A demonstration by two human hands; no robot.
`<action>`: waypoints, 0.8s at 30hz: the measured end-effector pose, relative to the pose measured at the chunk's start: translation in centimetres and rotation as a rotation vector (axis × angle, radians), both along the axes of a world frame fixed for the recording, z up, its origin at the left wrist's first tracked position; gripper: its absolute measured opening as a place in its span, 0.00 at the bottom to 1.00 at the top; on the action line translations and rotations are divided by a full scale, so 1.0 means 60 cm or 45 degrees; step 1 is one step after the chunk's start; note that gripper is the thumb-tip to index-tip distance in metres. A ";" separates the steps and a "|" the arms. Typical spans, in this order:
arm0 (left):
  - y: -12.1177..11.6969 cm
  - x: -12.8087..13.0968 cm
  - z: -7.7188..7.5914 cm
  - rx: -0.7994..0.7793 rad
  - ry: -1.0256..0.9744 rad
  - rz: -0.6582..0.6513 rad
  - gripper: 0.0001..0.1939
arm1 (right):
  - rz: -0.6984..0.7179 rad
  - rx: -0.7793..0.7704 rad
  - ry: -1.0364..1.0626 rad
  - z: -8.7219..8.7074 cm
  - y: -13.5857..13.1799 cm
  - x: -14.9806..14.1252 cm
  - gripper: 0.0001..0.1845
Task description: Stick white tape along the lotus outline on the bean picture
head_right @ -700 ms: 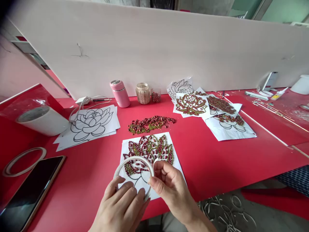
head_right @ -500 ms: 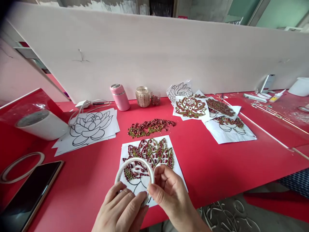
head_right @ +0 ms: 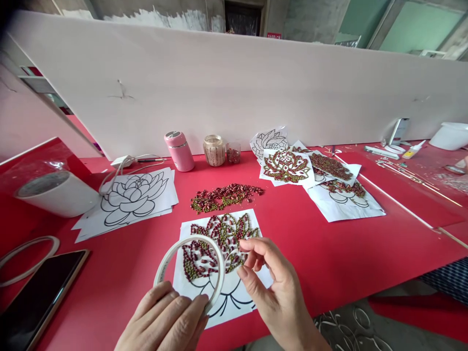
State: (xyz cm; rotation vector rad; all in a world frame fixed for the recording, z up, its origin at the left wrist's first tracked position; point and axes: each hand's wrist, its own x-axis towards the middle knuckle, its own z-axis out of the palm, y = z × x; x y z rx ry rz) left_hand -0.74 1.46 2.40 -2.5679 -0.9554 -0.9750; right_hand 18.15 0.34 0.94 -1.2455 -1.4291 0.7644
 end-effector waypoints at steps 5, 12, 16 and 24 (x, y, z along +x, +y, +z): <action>-0.001 0.000 0.002 -0.007 -0.010 0.008 0.07 | 0.016 0.155 -0.157 0.002 0.007 0.003 0.12; -0.014 -0.005 0.001 -0.120 -0.016 -0.011 0.06 | 0.051 0.210 -0.226 0.002 0.016 0.007 0.11; -0.019 -0.012 0.008 -0.272 0.013 -0.068 0.09 | 0.089 0.250 -0.248 0.011 0.021 0.006 0.07; -0.027 -0.020 0.019 -0.299 0.011 -0.008 0.08 | -0.053 0.448 -0.526 0.034 0.029 -0.009 0.04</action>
